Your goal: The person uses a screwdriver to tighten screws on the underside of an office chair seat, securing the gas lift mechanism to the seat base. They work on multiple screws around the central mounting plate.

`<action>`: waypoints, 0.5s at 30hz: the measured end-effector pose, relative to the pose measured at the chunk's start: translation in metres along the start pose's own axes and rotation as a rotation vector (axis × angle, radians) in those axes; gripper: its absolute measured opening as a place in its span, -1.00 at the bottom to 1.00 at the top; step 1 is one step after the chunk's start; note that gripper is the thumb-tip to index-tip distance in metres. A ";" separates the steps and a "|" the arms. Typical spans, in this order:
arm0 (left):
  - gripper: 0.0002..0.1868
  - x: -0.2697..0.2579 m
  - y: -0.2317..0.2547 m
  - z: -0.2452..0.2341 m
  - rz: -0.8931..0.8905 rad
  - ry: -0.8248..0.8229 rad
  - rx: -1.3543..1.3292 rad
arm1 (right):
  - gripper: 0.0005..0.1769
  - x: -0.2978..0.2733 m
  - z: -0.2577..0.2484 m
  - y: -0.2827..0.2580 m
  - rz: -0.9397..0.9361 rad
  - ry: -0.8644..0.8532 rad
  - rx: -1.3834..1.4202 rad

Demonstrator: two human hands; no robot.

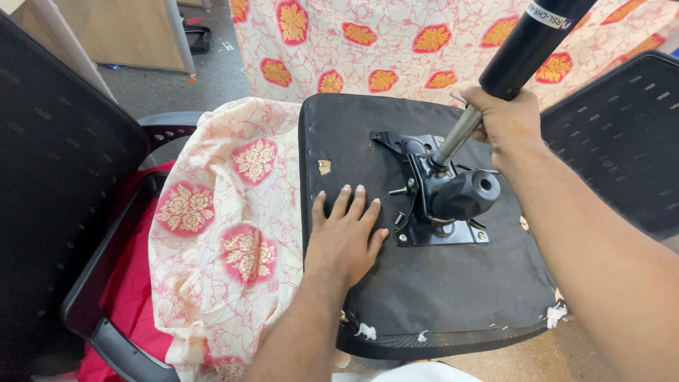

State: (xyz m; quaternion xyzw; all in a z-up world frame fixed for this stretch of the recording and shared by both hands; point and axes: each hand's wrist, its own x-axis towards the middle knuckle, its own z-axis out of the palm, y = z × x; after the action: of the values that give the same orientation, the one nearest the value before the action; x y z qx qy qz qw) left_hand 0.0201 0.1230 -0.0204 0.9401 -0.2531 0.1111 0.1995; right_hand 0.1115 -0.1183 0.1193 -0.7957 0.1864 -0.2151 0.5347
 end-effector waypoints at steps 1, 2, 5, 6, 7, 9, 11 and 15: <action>-0.36 0.000 0.001 -0.003 -0.051 -0.046 0.000 | -0.69 0.000 -0.001 0.003 -0.030 0.039 -0.017; -0.34 -0.003 0.001 -0.005 -0.108 -0.091 0.003 | -0.70 -0.001 0.000 0.007 -0.060 0.072 -0.032; -0.28 -0.006 -0.002 -0.012 -0.132 -0.130 -0.025 | -0.69 -0.003 0.005 0.011 -0.069 0.206 -0.101; -0.26 -0.008 -0.004 -0.014 -0.120 -0.126 -0.041 | -0.68 -0.004 0.009 0.010 -0.060 0.252 -0.127; -0.26 -0.011 -0.006 -0.015 -0.101 -0.122 -0.047 | -0.68 -0.006 0.012 0.009 -0.060 0.291 -0.131; -0.26 -0.015 -0.010 -0.017 -0.072 -0.112 -0.056 | -0.69 -0.008 0.019 0.005 -0.065 0.362 -0.139; -0.26 -0.018 -0.009 -0.016 -0.080 -0.121 -0.058 | -0.68 -0.011 0.028 0.001 -0.062 0.422 -0.144; -0.27 -0.019 -0.008 -0.014 -0.080 -0.110 -0.067 | -0.68 -0.011 0.031 0.005 -0.025 0.521 -0.239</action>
State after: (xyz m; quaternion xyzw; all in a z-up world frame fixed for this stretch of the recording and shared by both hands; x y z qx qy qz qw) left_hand 0.0065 0.1439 -0.0160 0.9469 -0.2294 0.0426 0.2211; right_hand 0.1185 -0.0902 0.1023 -0.7733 0.3318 -0.3951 0.3685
